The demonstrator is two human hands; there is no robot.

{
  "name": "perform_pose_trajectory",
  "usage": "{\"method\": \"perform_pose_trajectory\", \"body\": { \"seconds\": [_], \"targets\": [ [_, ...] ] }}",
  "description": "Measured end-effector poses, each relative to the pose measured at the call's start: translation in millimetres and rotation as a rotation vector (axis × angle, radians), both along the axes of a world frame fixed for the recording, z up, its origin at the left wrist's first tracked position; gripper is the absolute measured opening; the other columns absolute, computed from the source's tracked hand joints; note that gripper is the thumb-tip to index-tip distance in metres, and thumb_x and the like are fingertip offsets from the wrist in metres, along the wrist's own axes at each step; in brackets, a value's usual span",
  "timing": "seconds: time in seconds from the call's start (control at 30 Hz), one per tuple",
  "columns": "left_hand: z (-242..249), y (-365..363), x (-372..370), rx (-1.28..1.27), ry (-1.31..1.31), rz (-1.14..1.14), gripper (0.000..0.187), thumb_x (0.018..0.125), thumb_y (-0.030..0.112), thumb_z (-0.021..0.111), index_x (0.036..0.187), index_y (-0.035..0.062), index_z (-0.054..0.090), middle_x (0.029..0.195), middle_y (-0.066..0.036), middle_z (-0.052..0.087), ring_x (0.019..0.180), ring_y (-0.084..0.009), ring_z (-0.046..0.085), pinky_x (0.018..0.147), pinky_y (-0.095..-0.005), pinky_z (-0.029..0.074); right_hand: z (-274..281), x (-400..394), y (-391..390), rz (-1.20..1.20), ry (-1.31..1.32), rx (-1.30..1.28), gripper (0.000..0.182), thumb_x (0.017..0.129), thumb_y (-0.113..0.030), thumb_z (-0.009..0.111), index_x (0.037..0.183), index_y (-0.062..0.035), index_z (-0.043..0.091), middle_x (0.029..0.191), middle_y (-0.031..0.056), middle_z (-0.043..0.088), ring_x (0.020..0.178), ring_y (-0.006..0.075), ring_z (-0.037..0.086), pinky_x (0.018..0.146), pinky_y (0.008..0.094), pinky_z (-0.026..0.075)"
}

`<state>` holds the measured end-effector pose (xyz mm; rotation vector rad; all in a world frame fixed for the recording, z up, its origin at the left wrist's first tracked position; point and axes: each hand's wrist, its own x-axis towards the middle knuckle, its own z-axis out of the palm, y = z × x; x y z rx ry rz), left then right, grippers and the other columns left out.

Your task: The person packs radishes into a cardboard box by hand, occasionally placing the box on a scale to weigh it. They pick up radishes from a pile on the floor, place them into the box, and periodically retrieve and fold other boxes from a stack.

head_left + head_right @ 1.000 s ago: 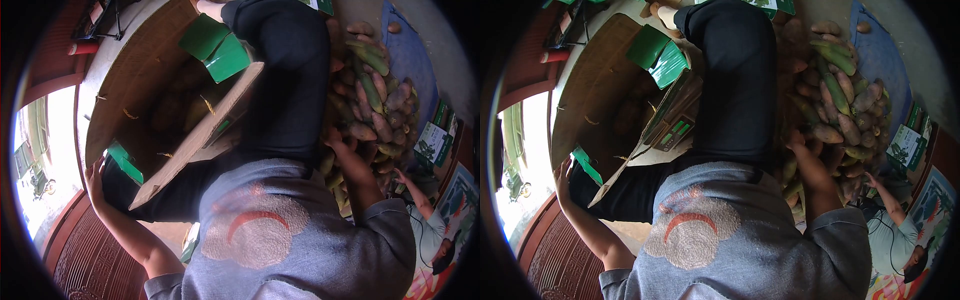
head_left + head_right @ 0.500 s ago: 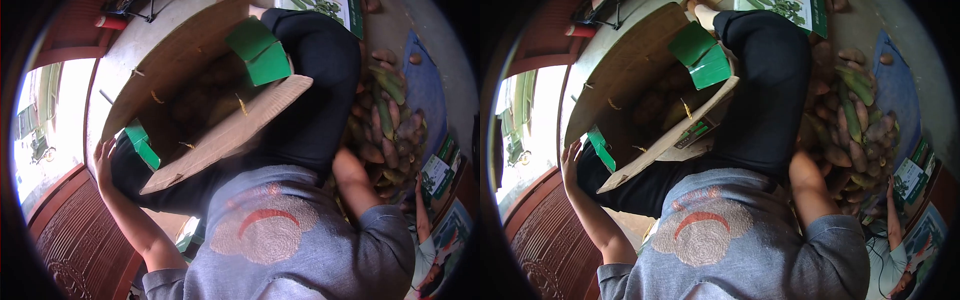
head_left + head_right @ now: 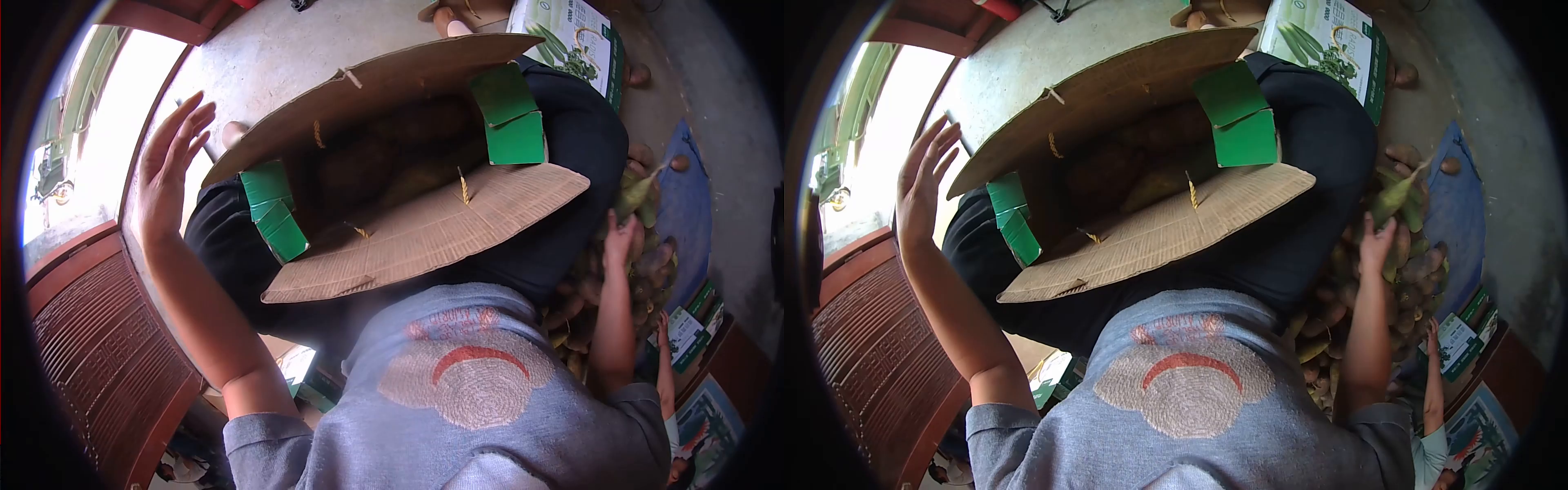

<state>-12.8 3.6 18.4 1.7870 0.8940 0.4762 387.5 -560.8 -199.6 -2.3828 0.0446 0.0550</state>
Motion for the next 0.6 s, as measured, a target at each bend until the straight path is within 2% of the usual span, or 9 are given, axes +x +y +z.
{"method": "perform_pose_trajectory", "body": {
  "seconds": [0.03,0.1,0.17,0.23,0.3,0.37,0.43,0.53,0.6],
  "targets": [
    [-1.0,0.8,6.9,0.018,-0.008,-0.069,0.041,0.095,0.026,0.050,0.127,0.0008,0.052,0.123,-0.016,0.058,0.119,-0.0252,0.052,0.101,-0.0393,0.040,34.9,10.6,9.3,0.088,-0.074,0.067,0.055,0.092,-0.023,0.060,0.135,0.0013,0.036,0.126,0.0147,0.050,0.115,0.0227,0.048,0.098,0.0333,0.037],
    [-4.4,3.0,17.8,0.056,-0.024,-0.211,0.041,0.095,0.027,0.051,0.126,0.0010,0.053,0.123,-0.016,0.058,0.119,-0.0252,0.053,0.102,-0.0391,0.040,119.7,23.4,42.9,0.424,-0.203,0.209,0.052,0.090,-0.013,0.062,0.134,0.0017,0.037,0.126,0.0160,0.049,0.115,0.0247,0.048,0.097,0.0328,0.039],
    [-9.4,-3.4,27.5,-0.007,-0.114,-0.292,0.032,0.091,0.027,0.058,0.116,0.0071,0.064,0.114,-0.009,0.064,0.111,-0.0197,0.057,0.099,-0.0337,0.041,193.1,11.7,90.5,0.616,-0.369,0.051,0.050,0.086,-0.007,0.064,0.131,0.0010,0.043,0.124,0.0147,0.051,0.113,0.0236,0.050,0.096,0.0332,0.040],
    [-18.6,-4.3,26.1,-0.056,-0.147,-0.360,0.030,0.090,0.028,0.060,0.111,0.0071,0.067,0.112,-0.009,0.065,0.108,-0.0196,0.059,0.097,-0.0348,0.042,262.3,-24.6,156.4,0.897,-0.559,-0.320,0.049,0.080,-0.003,0.067,0.125,-0.0002,0.050,0.121,0.0142,0.052,0.111,0.0253,0.052,0.095,0.0335,0.040],
    [-22.9,-10.5,24.8,-0.156,-0.222,-0.327,0.031,0.088,0.029,0.062,0.110,0.0067,0.067,0.111,-0.009,0.066,0.107,-0.0200,0.059,0.097,-0.0343,0.042,293.3,-54.3,203.8,1.144,-0.531,-0.391,0.052,0.072,-0.001,0.069,0.121,-0.0008,0.054,0.117,0.0146,0.053,0.106,0.0289,0.054,0.092,0.0354,0.042],
    [-23.1,-8.7,20.6,-0.153,-0.289,-0.377,0.031,0.087,0.029,0.062,0.109,0.0063,0.068,0.110,-0.010,0.066,0.107,-0.0203,0.059,0.097,-0.0344,0.043,307.5,-84.4,251.7,1.400,-0.509,-0.537,0.053,0.069,-0.003,0.069,0.120,-0.0019,0.054,0.112,0.0144,0.053,0.102,0.0304,0.054,0.088,0.0377,0.043],
    [-23.6,-7.4,16.6,-0.150,-0.323,-0.405,0.030,0.087,0.028,0.063,0.107,0.0061,0.068,0.109,-0.010,0.066,0.106,-0.0200,0.059,0.096,-0.0339,0.043,292.2,-110.4,289.2,1.578,-0.498,-0.516,0.048,0.069,-0.006,0.070,0.114,-0.0033,0.055,0.104,0.0123,0.053,0.098,0.0298,0.053,0.085,0.0406,0.043],
    [-27.4,-4.7,13.2,-0.189,-0.303,-0.394,0.029,0.087,0.027,0.063,0.106,0.0058,0.069,0.106,-0.008,0.067,0.103,-0.0183,0.060,0.094,-0.0323,0.044,242.1,-133.4,332.0,1.801,-0.352,-0.459,0.040,0.071,-0.011,0.071,0.107,-0.0051,0.056,0.099,0.0119,0.053,0.100,0.0294,0.054,0.085,0.0408,0.044],
    [-28.1,-6.5,10.5,-0.270,-0.250,-0.351,0.027,0.087,0.026,0.063,0.104,0.0056,0.069,0.104,-0.007,0.067,0.101,-0.0169,0.060,0.092,-0.0309,0.044,206.4,-142.8,353.4,1.866,-0.241,-0.469,0.036,0.073,-0.013,0.070,0.106,-0.0058,0.057,0.100,0.0123,0.054,0.099,0.0296,0.055,0.085,0.0402,0.045]
  ]
}}
